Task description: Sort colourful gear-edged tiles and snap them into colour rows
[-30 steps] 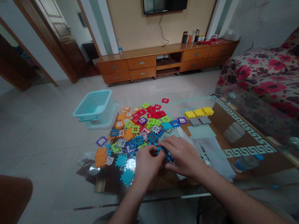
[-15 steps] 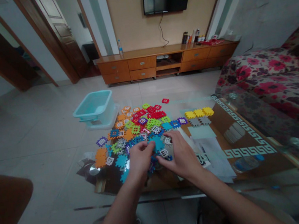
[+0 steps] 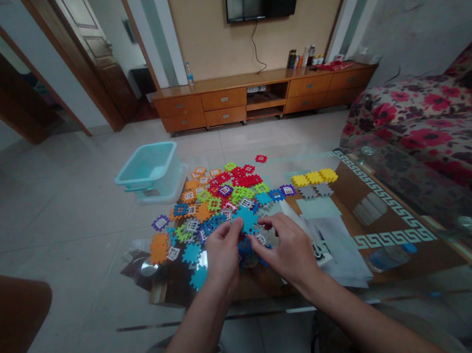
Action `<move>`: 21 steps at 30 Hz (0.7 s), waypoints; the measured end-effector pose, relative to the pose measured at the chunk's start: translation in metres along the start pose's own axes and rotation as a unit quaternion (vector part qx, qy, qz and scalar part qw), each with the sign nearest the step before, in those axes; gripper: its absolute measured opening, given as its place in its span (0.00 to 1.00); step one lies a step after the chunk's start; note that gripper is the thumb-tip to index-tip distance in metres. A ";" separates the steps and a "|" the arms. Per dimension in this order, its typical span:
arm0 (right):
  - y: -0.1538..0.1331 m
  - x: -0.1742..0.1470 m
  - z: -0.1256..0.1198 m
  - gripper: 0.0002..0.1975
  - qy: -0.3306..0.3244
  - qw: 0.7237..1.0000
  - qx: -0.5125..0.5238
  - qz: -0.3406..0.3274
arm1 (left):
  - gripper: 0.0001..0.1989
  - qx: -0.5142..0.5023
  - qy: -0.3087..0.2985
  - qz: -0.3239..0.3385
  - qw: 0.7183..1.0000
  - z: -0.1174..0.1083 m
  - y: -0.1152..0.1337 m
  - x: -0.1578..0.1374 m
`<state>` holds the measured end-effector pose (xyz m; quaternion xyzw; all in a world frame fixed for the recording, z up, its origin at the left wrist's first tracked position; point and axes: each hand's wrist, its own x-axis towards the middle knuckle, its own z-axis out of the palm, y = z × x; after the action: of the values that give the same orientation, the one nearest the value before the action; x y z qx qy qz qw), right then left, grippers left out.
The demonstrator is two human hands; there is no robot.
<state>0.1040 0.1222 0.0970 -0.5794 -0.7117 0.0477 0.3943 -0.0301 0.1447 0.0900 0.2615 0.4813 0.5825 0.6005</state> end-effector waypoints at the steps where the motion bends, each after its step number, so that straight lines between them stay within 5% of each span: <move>1: 0.000 0.000 0.000 0.11 0.002 1.000 0.000 0.001 | 0.15 0.006 -0.001 0.004 1.000 0.000 0.000 0.000; 21: 0.003 0.001 0.004 0.11 0.004 1.000 -0.019 -0.003 | 0.17 0.020 0.020 0.007 1.000 0.002 -0.010 -0.002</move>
<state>0.1038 0.1253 0.0930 -0.5845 -0.7129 0.0311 0.3862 -0.0241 0.1416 0.0828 0.2653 0.5029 0.5816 0.5817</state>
